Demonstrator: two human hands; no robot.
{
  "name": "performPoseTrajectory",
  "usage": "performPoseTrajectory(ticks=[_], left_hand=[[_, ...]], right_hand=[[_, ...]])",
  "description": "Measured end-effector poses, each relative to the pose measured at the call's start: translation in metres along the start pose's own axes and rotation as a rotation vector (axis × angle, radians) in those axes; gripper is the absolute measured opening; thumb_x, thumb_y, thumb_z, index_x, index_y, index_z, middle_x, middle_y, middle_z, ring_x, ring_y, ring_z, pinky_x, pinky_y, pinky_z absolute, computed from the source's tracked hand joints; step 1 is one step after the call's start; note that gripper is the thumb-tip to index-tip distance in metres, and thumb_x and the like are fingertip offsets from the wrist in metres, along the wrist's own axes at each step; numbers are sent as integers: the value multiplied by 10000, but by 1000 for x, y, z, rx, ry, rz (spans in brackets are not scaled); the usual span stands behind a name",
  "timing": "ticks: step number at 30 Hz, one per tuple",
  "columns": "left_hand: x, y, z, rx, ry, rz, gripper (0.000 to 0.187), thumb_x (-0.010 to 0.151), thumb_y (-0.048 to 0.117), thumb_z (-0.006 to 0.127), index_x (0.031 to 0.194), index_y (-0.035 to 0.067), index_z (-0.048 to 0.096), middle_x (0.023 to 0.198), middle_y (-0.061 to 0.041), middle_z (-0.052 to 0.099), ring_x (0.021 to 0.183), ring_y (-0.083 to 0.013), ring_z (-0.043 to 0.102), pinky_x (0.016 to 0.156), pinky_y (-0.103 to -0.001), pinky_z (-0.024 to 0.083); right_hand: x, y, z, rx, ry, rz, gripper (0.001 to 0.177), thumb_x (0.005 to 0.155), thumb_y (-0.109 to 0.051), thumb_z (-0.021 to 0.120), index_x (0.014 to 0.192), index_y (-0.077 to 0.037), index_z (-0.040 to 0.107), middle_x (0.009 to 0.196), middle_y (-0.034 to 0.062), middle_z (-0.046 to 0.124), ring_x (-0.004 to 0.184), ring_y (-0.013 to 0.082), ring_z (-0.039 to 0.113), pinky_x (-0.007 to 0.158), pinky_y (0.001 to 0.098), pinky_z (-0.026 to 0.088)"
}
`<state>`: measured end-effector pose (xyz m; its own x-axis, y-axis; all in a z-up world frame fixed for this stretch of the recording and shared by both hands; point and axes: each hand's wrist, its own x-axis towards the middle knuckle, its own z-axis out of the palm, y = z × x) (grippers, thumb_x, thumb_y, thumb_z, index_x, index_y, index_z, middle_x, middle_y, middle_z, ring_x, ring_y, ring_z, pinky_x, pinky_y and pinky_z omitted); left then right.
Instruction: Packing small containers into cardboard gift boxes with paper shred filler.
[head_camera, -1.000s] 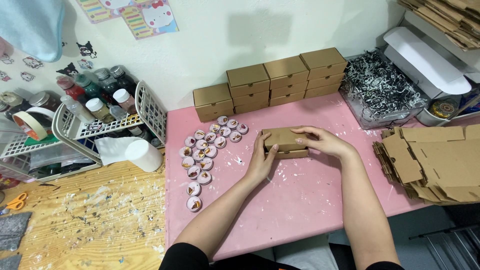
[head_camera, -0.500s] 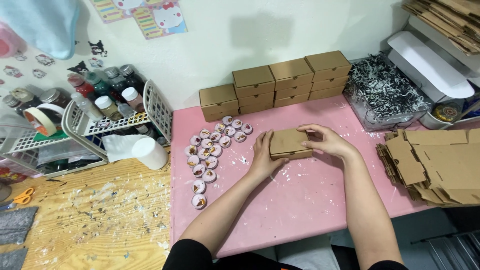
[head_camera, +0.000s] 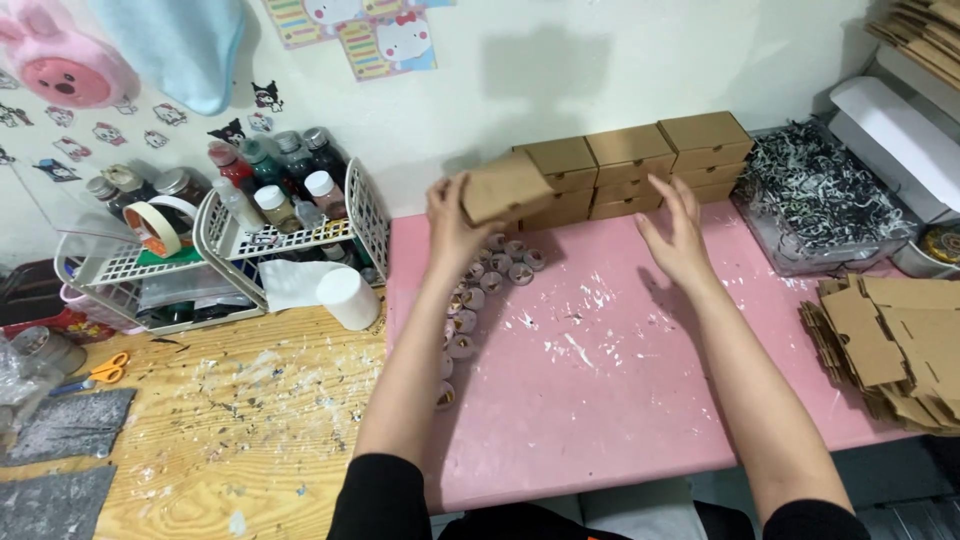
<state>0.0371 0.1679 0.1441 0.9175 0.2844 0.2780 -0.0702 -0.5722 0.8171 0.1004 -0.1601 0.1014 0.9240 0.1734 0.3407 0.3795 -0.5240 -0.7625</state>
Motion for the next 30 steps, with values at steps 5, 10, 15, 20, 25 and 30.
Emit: performPoseTrajectory(ticks=[5, 10, 15, 20, 25, 30], left_hand=[[54, -72, 3, 96, 101, 118, 996, 666, 162, 960, 1496, 121, 410, 1558, -207, 309, 1425, -387, 365, 1169, -453, 416], [73, -110, 25, -53, 49, 71, 1089, 725, 111, 868, 1584, 99, 199, 1553, -220, 421, 1407, -358, 471, 1150, -436, 425], [73, -128, 53, -149, 59, -23, 887, 922, 110, 670, 1640, 102, 150, 1484, -228, 554, 1361, -344, 575, 1126, -423, 491], [72, -132, 64, -29, 105, -44, 1008, 922, 152, 736, 1598, 54, -5, 1610, -288, 200, 1470, -421, 258, 1199, -526, 292], [23, -36, 75, 43, 342, 290, 1016, 936, 164, 733, 1627, 73, -5, 1667, -243, 54, 1577, -400, 62, 1294, -596, 185], [-33, 45, 121, -34, -168, 464, 694, 944, 120, 663, 1550, 140, 326, 1671, -187, 190, 1561, -361, 174, 1274, -558, 209]], right_hand=[[55, -4, 11, -338, -61, 23, 706, 984, -415, 623, 1606, -394, 289, 1731, 122, -94, 1569, 368, -108, 1238, 622, 27], [73, -9, 27, -581, -211, 60, 687, 1002, -532, 584, 1596, -471, 244, 1732, 54, -171, 1542, 388, -229, 1254, 618, -94], [73, -1, 33, -679, -205, 55, 793, 971, -515, 584, 1629, -480, 141, 1704, 68, -225, 1508, 376, -283, 1223, 635, -116], [58, 0, 30, -624, -165, 19, 814, 991, -515, 559, 1646, -383, 95, 1689, 116, -194, 1507, 404, -217, 1211, 637, -70], [8, -4, -22, -433, -53, -13, 771, 993, -436, 555, 1638, -231, 186, 1674, 153, 131, 1531, 365, 114, 1241, 550, 120], [-76, -22, -135, -221, 189, 377, 426, 994, -131, 554, 1414, -180, 608, 1355, 121, 657, 1037, 355, 706, 956, 456, 538]])
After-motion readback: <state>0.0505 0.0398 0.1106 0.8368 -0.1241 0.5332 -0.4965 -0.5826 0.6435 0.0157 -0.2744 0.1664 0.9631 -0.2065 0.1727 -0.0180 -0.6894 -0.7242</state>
